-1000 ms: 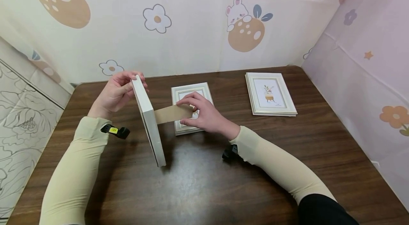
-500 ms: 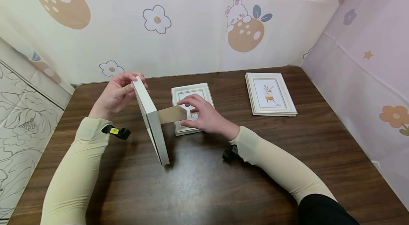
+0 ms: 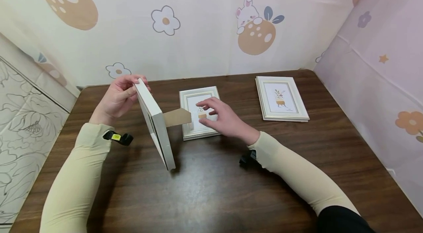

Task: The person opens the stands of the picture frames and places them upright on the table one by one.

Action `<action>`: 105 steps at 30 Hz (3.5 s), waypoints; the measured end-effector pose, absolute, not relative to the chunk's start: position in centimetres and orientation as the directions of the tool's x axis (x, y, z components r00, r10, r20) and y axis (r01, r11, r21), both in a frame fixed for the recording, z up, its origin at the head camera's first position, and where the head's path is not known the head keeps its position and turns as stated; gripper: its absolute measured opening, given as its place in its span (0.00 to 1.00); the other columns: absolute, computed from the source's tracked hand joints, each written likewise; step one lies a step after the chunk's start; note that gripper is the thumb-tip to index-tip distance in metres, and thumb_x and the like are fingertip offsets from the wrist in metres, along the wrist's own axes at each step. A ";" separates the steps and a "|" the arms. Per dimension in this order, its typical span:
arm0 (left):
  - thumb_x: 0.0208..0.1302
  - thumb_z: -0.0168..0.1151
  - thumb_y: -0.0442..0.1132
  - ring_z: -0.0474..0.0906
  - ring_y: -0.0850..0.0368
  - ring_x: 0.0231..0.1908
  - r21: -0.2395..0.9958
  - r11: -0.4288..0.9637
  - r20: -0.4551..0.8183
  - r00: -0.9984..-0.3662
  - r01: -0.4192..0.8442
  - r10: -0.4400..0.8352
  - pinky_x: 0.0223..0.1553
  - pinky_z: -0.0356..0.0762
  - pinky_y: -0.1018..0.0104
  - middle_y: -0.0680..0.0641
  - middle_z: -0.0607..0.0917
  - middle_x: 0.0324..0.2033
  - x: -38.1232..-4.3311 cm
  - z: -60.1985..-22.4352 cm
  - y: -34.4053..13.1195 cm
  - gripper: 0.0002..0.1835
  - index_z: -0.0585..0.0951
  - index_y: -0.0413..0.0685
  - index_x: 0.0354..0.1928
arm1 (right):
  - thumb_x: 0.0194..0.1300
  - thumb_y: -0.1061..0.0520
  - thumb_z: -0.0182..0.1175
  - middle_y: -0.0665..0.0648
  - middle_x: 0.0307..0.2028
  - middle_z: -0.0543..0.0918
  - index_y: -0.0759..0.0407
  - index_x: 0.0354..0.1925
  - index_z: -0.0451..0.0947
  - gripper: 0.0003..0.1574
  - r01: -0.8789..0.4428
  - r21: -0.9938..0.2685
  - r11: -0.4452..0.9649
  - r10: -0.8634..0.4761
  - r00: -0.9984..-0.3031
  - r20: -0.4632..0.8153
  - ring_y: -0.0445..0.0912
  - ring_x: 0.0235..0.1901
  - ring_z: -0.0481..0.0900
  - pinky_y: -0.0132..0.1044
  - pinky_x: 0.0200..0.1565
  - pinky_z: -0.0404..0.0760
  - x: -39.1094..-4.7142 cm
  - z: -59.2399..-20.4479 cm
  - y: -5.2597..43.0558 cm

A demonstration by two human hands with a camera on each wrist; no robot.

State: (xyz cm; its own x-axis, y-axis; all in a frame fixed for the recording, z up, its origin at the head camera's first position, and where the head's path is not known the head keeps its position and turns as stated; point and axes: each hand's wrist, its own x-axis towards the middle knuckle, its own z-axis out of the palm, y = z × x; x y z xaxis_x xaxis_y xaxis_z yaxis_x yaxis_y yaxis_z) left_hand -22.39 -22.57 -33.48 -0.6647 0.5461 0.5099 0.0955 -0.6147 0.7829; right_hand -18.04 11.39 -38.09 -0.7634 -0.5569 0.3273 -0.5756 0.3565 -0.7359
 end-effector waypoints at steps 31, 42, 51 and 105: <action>0.63 0.47 0.18 0.74 0.49 0.49 0.766 -0.579 0.490 -0.836 0.280 0.245 0.42 0.78 0.64 0.37 0.79 0.48 -20.4 -34.0 -25.0 0.12 0.77 0.28 0.45 | 0.63 0.55 0.61 0.46 0.45 0.76 0.55 0.44 0.79 0.11 -0.651 -0.660 0.375 -0.655 -0.690 0.308 0.46 0.44 0.77 0.43 0.41 0.79 -13.9 -38.5 15.8; 0.61 0.50 0.18 0.77 0.52 0.46 0.778 -0.535 0.425 -0.903 0.329 0.062 0.42 0.80 0.65 0.37 0.78 0.50 -19.9 -33.6 -26.0 0.13 0.77 0.28 0.47 | 0.63 0.54 0.60 0.44 0.46 0.76 0.54 0.46 0.78 0.13 -0.618 -0.649 0.444 -0.629 -0.731 0.265 0.45 0.41 0.76 0.44 0.38 0.79 -14.3 -38.6 16.7; 0.56 0.58 0.20 0.78 0.55 0.37 0.762 -0.547 0.355 -0.930 0.345 -0.092 0.27 0.79 0.72 0.38 0.80 0.47 -19.7 -33.6 -26.3 0.15 0.76 0.26 0.47 | 0.64 0.55 0.59 0.44 0.46 0.76 0.53 0.47 0.78 0.12 -0.598 -0.645 0.476 -0.587 -0.762 0.274 0.43 0.40 0.78 0.42 0.37 0.79 -15.1 -38.5 18.1; 0.50 0.69 0.27 0.76 0.58 0.42 0.921 -0.199 0.230 -0.880 0.334 -0.417 0.42 0.73 0.76 0.47 0.83 0.39 -20.8 -34.1 -29.0 0.19 0.80 0.34 0.47 | 0.65 0.55 0.59 0.50 0.45 0.78 0.51 0.47 0.77 0.12 -0.508 -0.666 0.546 -0.467 -0.845 0.261 0.43 0.41 0.78 0.45 0.42 0.79 -17.8 -38.7 20.6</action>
State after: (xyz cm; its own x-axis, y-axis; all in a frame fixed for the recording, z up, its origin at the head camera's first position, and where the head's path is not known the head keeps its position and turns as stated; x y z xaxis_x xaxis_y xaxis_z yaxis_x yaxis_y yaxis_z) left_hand -20.80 -28.97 -34.09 -0.8797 -0.4165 0.2295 0.3344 -0.1985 0.9213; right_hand -17.80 20.64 -38.72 -0.8449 -0.4670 0.2608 -0.5075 0.5462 -0.6664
